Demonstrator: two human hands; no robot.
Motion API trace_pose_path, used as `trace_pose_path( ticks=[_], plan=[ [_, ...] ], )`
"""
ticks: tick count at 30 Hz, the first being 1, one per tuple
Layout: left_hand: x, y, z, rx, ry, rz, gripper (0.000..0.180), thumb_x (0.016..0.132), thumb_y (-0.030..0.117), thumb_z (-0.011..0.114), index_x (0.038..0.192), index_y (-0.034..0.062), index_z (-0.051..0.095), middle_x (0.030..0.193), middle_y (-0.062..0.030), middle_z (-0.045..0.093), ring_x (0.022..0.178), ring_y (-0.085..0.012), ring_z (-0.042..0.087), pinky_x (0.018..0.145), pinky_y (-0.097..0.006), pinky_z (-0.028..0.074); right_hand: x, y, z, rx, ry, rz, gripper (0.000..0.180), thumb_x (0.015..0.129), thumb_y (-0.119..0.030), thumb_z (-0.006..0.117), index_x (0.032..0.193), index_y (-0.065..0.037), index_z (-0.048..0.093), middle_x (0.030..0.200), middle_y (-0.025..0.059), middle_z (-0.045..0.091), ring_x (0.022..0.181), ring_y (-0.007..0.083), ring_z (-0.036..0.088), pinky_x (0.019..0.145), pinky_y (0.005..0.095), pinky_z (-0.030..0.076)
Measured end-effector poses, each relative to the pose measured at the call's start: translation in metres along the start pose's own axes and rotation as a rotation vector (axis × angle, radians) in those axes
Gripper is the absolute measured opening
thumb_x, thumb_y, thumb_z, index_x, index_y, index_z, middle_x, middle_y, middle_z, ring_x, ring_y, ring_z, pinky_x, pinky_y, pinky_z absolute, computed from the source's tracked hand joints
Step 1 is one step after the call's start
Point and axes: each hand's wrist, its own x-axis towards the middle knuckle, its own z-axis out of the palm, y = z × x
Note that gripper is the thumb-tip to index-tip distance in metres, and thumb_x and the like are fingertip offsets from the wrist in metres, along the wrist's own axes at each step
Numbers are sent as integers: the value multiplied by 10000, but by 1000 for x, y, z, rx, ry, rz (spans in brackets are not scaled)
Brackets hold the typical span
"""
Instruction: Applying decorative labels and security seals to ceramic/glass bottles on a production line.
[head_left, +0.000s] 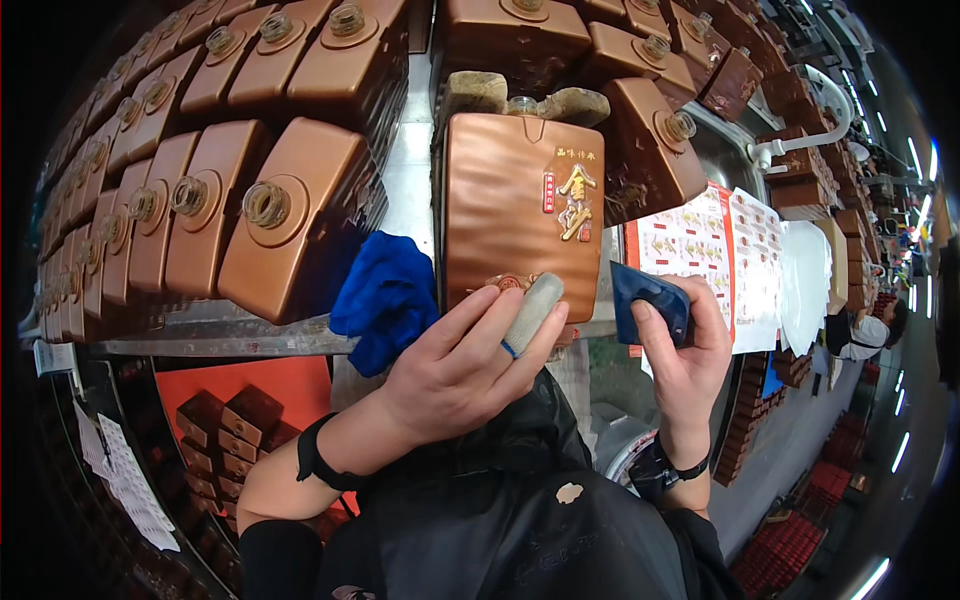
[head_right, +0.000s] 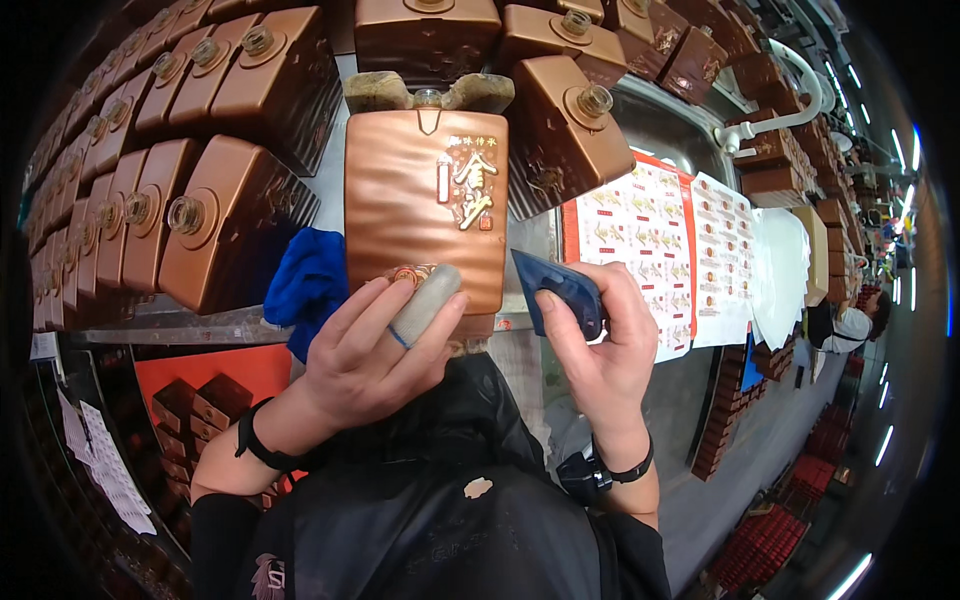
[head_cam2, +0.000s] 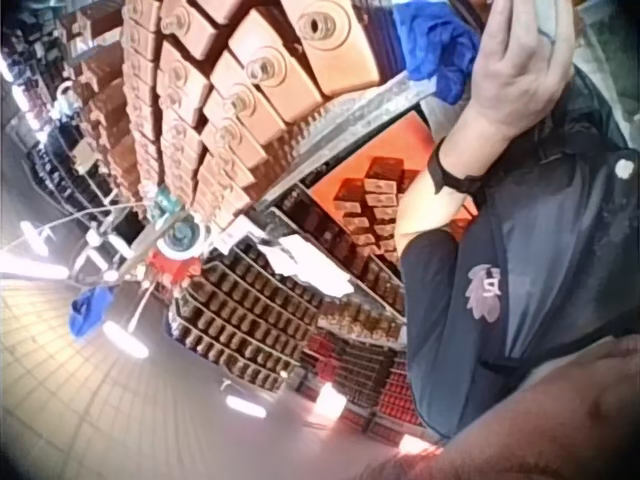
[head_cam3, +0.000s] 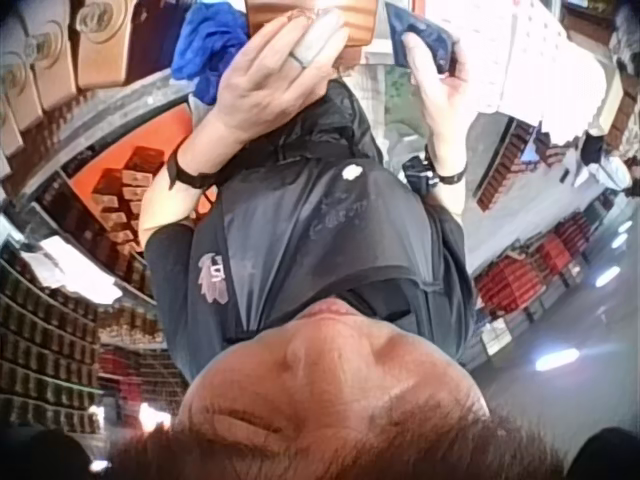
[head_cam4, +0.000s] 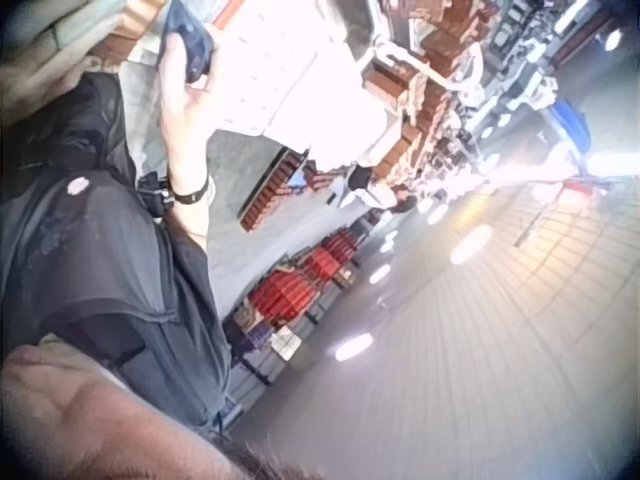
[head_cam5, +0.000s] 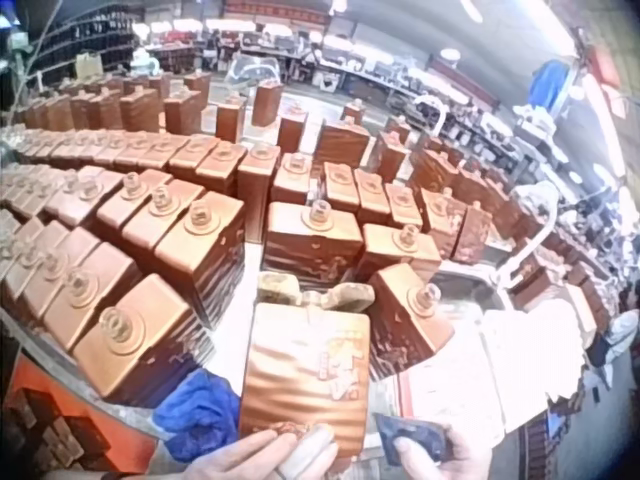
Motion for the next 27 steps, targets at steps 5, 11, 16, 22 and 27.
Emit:
trace_pose_path(
  ticks=[5, 11, 16, 22, 27],
  plan=[
    [-10, -3, -15, 154, 28, -4, 318, 942, 192, 581, 1214, 120, 729, 961, -23, 678, 1198, -180, 530, 1059, -333, 499, -2, 4, -4, 72, 67, 79, 182, 859, -16, 763, 1016, 9, 674, 843, 28, 602, 757, 105, 548, 696, 234, 438],
    [1, 8, 4, 49, 13, -68, 385, 919, 224, 601, 1266, 80, 689, 1086, -36, 715, 1248, -206, 518, 1076, -328, 485, -2, 4, -2, 45, 33, 8, 175, 861, 0, 752, 1014, 14, 670, 847, 28, 602, 759, 104, 550, 693, 227, 434],
    [-13, 1, -9, 113, 39, -72, 361, 912, 231, 609, 1240, 124, 717, 1132, -8, 707, 1229, -199, 531, 1050, -329, 492, -3, 4, -7, 23, 57, -15, 174, 862, -4, 752, 1014, 16, 670, 845, 28, 600, 757, 104, 547, 695, 231, 434],
    [-17, 6, -8, 155, 21, -66, 350, 907, 236, 610, 1224, 152, 734, 1117, 10, 694, 1206, -194, 542, 1045, -332, 489, -3, 10, -3, 56, 38, 27, 184, 860, -5, 757, 1021, 15, 671, 849, 31, 600, 755, 103, 544, 690, 234, 433],
    [-4, 7, 3, 15, 28, -15, 369, 910, 234, 609, 1249, 129, 707, 1054, -14, 696, 1222, -197, 535, 1070, -343, 485, -1, 5, -6, 8, 26, -77, 189, 861, 1, 758, 1029, 16, 672, 855, 31, 598, 757, 99, 544, 683, 231, 432]
  ],
)
